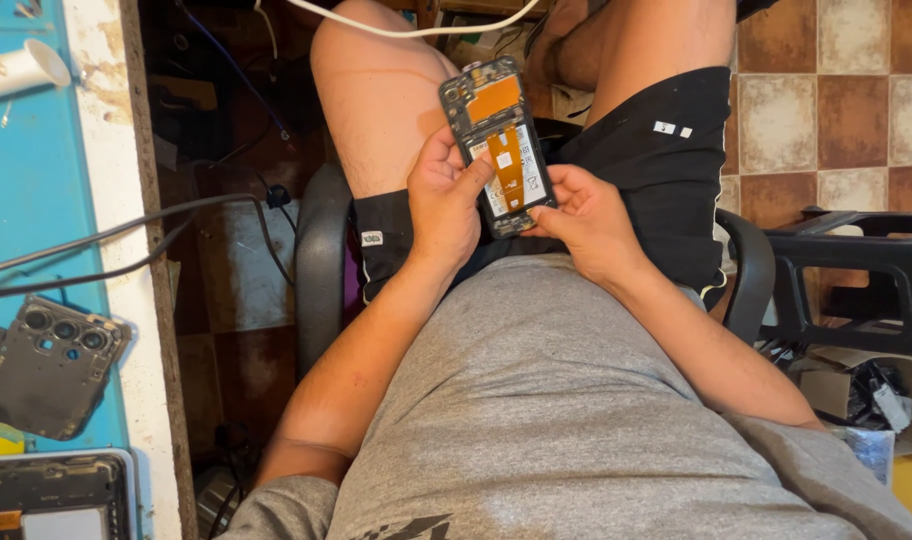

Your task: Applying adhesive strips and assembling internal components of a mobile phone on a repair bench.

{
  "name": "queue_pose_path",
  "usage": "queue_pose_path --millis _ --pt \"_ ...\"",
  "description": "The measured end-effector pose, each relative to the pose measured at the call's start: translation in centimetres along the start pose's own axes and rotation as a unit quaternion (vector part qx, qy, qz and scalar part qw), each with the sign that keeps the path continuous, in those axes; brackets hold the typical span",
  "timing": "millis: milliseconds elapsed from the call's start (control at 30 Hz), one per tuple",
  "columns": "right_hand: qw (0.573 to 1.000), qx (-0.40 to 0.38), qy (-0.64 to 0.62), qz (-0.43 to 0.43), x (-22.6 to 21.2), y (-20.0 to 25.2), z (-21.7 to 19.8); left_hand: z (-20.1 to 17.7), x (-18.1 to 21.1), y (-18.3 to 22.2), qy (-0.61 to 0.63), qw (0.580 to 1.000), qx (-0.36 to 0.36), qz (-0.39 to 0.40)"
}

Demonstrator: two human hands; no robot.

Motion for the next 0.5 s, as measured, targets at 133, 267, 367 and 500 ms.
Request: queue_pose_path --millis 133,267,367,500 --pt "0.995 0.066 -0.014 -0.073 -1.3 -1.2 -3.3 -0.2 0.4 -0.4 0.093 0.995 -0.021 -0.001" --pt "0.983 0.094 0.021 -0.155 -3.8 -3.4 -7.4 0.9 1.1 0.3 0.176 0.982 -0.047 -0.047" --pt "0.982 0.114 0.024 -0.145 -8.6 -3.6 -5.5 1.0 1.0 0.6 0.123 0.982 -0.092 -0.11" --pt "0.985 0.069 0.046 -0.154 -11.4 -4.5 -3.7 1.8 1.6 0.3 -0.015 0.986 -0.146 -0.082"
Point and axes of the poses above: each hand's wrist, its own y-axis away from the middle knuckle, its own z-axis out of the palm, x = y × z, the point moved 7 cm from there along -y, towards the middle knuckle, and after that the axes turned 2 degrees about -x, right-handed, at the moved point
